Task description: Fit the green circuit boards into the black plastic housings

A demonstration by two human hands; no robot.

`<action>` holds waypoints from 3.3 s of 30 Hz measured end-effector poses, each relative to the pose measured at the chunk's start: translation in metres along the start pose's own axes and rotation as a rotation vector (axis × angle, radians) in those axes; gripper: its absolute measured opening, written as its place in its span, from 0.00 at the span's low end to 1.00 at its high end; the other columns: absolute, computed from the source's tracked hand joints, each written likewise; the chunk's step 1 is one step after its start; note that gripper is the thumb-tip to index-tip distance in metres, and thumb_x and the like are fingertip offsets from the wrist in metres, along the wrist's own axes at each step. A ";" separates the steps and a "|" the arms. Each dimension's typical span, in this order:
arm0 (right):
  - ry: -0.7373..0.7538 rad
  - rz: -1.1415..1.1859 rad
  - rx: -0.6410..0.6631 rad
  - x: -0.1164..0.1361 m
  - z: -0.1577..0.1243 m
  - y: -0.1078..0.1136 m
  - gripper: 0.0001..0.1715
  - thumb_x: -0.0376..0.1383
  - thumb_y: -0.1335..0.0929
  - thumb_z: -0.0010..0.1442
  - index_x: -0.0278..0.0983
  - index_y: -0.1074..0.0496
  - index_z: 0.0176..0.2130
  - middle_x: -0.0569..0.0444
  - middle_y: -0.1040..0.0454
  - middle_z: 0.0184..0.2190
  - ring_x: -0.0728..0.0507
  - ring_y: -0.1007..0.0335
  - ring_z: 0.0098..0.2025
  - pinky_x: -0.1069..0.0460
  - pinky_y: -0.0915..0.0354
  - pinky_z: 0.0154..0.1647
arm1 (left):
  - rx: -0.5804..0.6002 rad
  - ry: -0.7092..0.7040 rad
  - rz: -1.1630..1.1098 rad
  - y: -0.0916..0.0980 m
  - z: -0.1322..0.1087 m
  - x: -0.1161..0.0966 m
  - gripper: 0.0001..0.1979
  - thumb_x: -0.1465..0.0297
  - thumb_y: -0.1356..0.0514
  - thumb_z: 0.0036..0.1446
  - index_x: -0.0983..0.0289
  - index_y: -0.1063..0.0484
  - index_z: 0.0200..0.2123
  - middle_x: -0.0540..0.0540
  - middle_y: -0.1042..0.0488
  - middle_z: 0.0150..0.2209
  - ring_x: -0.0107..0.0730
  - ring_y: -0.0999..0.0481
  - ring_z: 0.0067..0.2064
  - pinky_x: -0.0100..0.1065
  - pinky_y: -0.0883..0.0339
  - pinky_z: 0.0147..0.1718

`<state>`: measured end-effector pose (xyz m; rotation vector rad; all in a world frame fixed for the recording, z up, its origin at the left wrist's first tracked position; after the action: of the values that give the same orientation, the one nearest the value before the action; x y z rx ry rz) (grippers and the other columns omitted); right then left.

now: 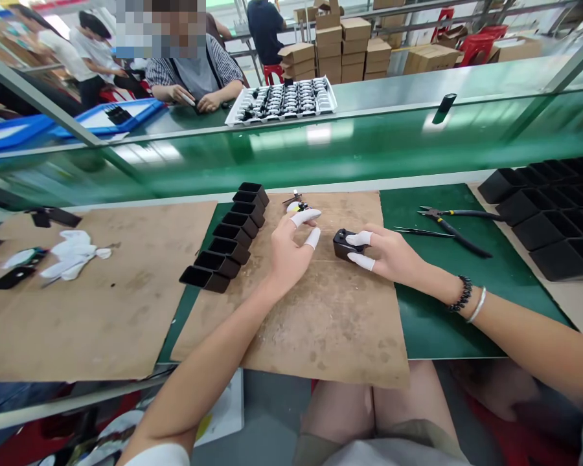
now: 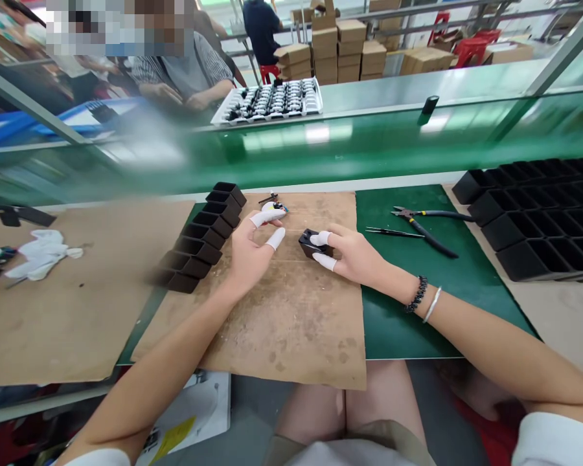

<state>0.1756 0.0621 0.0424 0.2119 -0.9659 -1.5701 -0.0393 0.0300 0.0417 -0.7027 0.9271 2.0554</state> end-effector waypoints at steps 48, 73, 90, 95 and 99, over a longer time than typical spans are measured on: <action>-0.545 0.478 -0.069 0.016 -0.012 -0.008 0.14 0.41 0.25 0.61 0.40 0.24 0.47 0.50 0.17 0.47 0.38 0.16 0.44 0.42 0.18 0.48 | 0.428 0.349 -0.170 -0.031 -0.031 -0.012 0.31 0.68 0.28 0.50 0.60 0.29 0.57 0.59 0.22 0.57 0.50 0.23 0.58 0.48 0.31 0.60; -0.054 0.262 0.162 -0.008 -0.007 0.002 0.14 0.40 0.27 0.66 0.45 0.20 0.52 0.48 0.21 0.52 0.40 0.21 0.51 0.45 0.23 0.51 | 0.729 0.641 -0.676 -0.020 -0.011 0.004 0.18 0.61 0.26 0.50 0.63 0.18 0.43 0.59 0.17 0.48 0.50 0.20 0.55 0.47 0.30 0.59; -0.108 0.004 0.057 -0.003 -0.002 0.007 0.06 0.38 0.30 0.66 0.39 0.24 0.44 0.50 0.24 0.35 0.43 0.25 0.33 0.49 0.28 0.34 | 0.150 0.736 -0.738 -0.007 -0.001 0.018 0.23 0.66 0.28 0.44 0.64 0.22 0.46 0.58 0.19 0.44 0.41 0.20 0.51 0.42 0.28 0.54; -0.109 0.033 0.009 -0.001 -0.002 0.003 0.08 0.37 0.31 0.67 0.40 0.25 0.47 0.48 0.22 0.40 0.40 0.23 0.38 0.47 0.26 0.40 | 0.210 0.707 -0.685 -0.015 -0.005 0.014 0.22 0.66 0.28 0.44 0.63 0.21 0.45 0.56 0.19 0.43 0.41 0.21 0.52 0.44 0.31 0.59; -0.098 -0.007 0.127 -0.001 -0.005 -0.003 0.09 0.37 0.31 0.67 0.40 0.25 0.47 0.48 0.21 0.38 0.41 0.24 0.35 0.48 0.27 0.35 | 0.215 0.673 -0.624 -0.015 -0.006 0.013 0.22 0.65 0.29 0.44 0.64 0.22 0.44 0.57 0.19 0.43 0.42 0.21 0.50 0.46 0.31 0.59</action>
<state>0.1770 0.0610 0.0372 0.2290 -1.1444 -1.5382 -0.0337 0.0371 0.0229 -1.3978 1.0862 1.1554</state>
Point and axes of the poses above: each hand's wrist, its own z-axis towards the middle knuckle, its own y-axis out of the back of the hand, x = y × z, the point moved 3 cm from there along z, towards the middle knuckle
